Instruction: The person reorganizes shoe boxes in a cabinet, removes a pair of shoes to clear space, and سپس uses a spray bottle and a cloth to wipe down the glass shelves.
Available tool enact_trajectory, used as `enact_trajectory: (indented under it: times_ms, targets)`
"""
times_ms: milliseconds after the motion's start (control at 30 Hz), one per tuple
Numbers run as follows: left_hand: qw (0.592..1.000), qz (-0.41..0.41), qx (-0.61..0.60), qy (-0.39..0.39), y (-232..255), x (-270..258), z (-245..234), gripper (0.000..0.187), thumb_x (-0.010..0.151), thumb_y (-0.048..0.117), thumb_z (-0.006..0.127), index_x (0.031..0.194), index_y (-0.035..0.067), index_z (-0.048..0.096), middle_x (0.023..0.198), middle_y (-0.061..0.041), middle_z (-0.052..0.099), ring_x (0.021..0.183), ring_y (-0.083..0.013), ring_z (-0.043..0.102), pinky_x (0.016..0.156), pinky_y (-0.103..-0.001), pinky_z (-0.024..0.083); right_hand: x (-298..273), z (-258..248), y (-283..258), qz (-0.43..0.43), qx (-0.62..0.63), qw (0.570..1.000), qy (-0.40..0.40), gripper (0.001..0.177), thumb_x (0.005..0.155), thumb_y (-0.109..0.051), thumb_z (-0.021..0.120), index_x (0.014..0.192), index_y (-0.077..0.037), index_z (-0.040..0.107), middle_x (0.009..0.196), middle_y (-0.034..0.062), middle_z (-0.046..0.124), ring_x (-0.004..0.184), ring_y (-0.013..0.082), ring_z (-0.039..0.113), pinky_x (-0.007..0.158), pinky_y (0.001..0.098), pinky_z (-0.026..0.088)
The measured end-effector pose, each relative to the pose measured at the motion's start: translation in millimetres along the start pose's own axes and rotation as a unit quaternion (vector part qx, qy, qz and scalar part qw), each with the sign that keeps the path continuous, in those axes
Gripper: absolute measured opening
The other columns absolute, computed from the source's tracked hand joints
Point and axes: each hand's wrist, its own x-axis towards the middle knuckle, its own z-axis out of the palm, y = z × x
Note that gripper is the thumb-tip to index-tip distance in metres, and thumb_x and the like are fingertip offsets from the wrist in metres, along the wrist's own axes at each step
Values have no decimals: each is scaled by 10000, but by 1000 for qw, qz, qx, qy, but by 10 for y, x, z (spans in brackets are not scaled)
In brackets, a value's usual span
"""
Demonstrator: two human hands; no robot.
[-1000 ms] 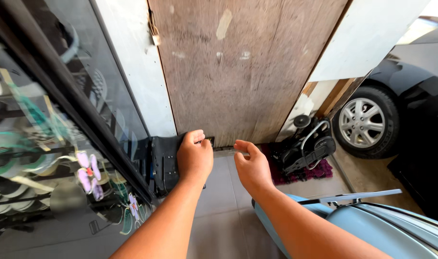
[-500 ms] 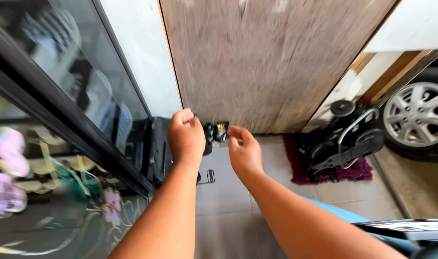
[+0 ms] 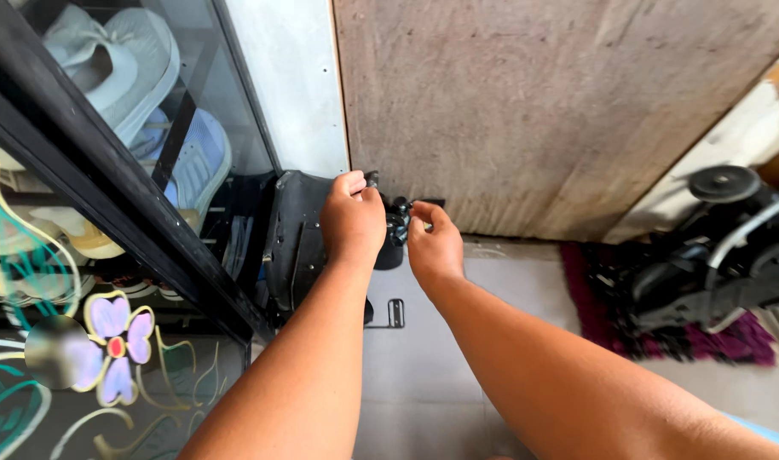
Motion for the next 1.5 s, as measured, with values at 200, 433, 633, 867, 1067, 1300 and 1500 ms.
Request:
enact_trajectory:
  times_ms: [200,433,633,867,1067,1300,1500]
  targets:
    - [998,40,-44,27,-696,208,176,352,867,147,595,1196,58,681,1179,-120,749,1073,-226,741,908,-350,573,422,418,686,-74,-21,997,5,324,963,-207,606,1268,-118,672,1134,33,753,967,136,692,864,308,540]
    - [996,68,-36,53,-1329,342,284,329,872,139,594,1170,47,700,1158,-145,752,1067,-247,742,904,-358,581,1088,821,1492,-147,-179,973,-26,406,943,-263,656,1320,-113,632,1292,130,689,1179,299,652,1011,386,489]
    - [993,109,-21,28,-1675,305,212,325,886,152,606,1177,45,705,1172,-159,753,1100,-260,735,942,-360,570,1564,1076,2036,-148,-305,936,-94,622,912,-312,687,1465,-85,519,1465,186,569,1352,351,554,1126,406,451]
    - [993,121,-1,6,-1647,208,28,349,884,154,609,1200,29,688,1182,-158,746,1115,-271,721,953,-365,556,1842,1213,1869,-188,-434,873,-115,851,873,-332,721,1574,-208,255,1688,5,154,1534,296,179,1186,532,238]
    - [990,139,3,-14,-1711,152,-83,358,890,144,607,1215,8,672,1198,-164,740,1118,-265,721,961,-358,550,1809,1296,1918,-201,-494,837,-123,819,906,-385,703,1592,-230,283,1632,22,256,1499,294,261,1212,558,189]
    - [991,134,5,-3,-1745,25,-51,322,898,116,598,1188,7,686,1164,-166,754,1084,-264,739,938,-356,568,1467,1066,1881,-143,-490,857,-78,448,953,-417,681,1287,-121,639,1231,165,702,1181,369,657,922,508,543]
    - [997,65,14,-25,-1116,-267,-188,304,899,137,629,1178,35,699,1143,-160,752,1079,-261,731,927,-362,562,979,565,1232,-89,-416,904,-32,426,959,-421,661,1245,-105,636,1064,210,736,1048,408,688,886,510,543]
